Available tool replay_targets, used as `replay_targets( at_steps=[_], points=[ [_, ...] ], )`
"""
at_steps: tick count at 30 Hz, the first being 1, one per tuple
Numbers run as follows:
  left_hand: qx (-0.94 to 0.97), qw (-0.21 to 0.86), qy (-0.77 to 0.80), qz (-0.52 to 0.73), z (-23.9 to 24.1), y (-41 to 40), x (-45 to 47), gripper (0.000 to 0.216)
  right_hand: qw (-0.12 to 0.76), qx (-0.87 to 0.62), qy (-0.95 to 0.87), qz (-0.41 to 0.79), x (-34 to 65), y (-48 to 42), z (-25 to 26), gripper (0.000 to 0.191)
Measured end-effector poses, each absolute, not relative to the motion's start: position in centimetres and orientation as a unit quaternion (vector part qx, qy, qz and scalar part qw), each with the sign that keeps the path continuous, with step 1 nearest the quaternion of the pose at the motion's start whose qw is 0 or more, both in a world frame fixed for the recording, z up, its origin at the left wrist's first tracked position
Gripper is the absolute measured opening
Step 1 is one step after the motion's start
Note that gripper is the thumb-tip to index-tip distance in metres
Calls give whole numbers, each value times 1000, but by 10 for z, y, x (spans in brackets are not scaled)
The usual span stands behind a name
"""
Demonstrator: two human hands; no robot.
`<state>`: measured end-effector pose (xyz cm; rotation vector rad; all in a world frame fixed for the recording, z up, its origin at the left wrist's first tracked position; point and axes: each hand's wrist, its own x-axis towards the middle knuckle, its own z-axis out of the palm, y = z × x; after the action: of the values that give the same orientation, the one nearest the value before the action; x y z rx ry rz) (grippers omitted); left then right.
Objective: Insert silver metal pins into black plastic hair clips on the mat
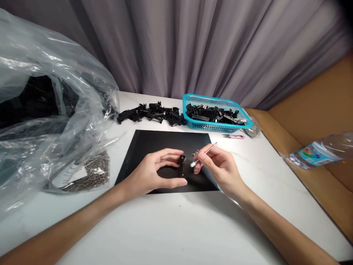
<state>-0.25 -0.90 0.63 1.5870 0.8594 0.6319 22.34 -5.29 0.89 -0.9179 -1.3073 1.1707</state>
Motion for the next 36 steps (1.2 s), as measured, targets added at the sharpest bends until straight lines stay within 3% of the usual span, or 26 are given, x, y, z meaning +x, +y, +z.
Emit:
replay_targets(
  at_steps=[4, 36],
  points=[
    [678, 595, 360, 240, 8, -6, -1, 61, 531, -388, -564, 500, 219, -57, 8, 19],
    [685, 577, 361, 258, 13, -4, -1, 58, 512, -399, -550, 526, 215, -63, 7, 22]
  ],
)
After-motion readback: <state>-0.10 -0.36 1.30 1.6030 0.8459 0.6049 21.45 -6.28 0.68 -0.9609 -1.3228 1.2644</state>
